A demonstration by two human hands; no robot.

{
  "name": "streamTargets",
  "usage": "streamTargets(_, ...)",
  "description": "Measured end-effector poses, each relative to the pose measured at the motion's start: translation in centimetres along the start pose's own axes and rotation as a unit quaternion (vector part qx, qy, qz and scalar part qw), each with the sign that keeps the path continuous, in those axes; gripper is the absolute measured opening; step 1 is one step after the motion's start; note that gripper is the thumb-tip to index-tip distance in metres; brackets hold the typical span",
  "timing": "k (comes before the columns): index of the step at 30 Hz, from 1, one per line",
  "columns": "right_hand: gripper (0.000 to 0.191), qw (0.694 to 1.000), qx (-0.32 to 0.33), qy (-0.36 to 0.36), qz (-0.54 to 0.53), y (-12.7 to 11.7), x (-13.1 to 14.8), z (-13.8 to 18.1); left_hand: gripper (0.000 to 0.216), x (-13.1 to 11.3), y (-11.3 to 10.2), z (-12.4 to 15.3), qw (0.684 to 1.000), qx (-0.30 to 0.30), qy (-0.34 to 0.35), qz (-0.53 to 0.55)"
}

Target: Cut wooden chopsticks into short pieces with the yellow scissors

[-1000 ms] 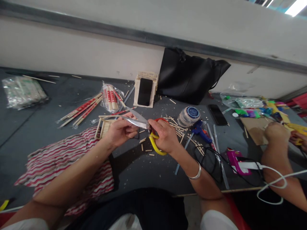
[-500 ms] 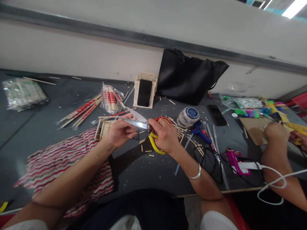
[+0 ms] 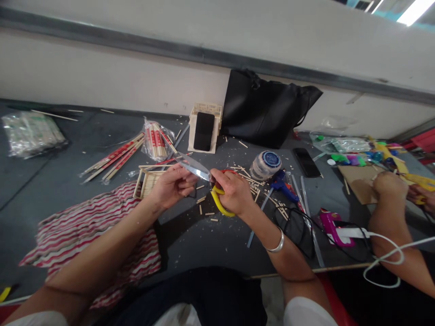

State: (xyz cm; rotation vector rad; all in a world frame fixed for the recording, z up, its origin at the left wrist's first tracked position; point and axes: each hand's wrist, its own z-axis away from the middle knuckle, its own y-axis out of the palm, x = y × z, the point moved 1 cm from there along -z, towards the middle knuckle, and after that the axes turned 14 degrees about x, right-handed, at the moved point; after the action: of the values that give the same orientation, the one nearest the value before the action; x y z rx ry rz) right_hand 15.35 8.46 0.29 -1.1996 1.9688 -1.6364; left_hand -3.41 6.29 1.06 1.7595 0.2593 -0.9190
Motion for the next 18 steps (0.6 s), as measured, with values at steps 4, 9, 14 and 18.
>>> streamTargets(4, 0.025, 0.993, -0.038, 0.033, -0.111, -0.2, 0.0, -0.2, 0.032, 0.0, 0.3, 0.0, 1.000, -0.002, -0.008, -0.008)
streamTargets(9, 0.032, 0.946, -0.076, 0.098, -0.301, -0.4, 0.7, -0.4, 0.028, 0.8, 0.8, -0.2, 0.998, -0.042, -0.043, -0.024)
streamTargets(14, 0.033, 0.932, -0.081, 0.099, -0.338, -0.5, 1.0, -0.5, 0.028, 2.0, 1.2, 0.0, 0.994, -0.043, -0.097, -0.038)
streamTargets(18, 0.030, 0.940, -0.056, 0.101, -0.320, -0.5, 0.7, -0.7, 0.030, 2.3, 1.4, 0.1, 0.990, -0.044, -0.129, -0.036)
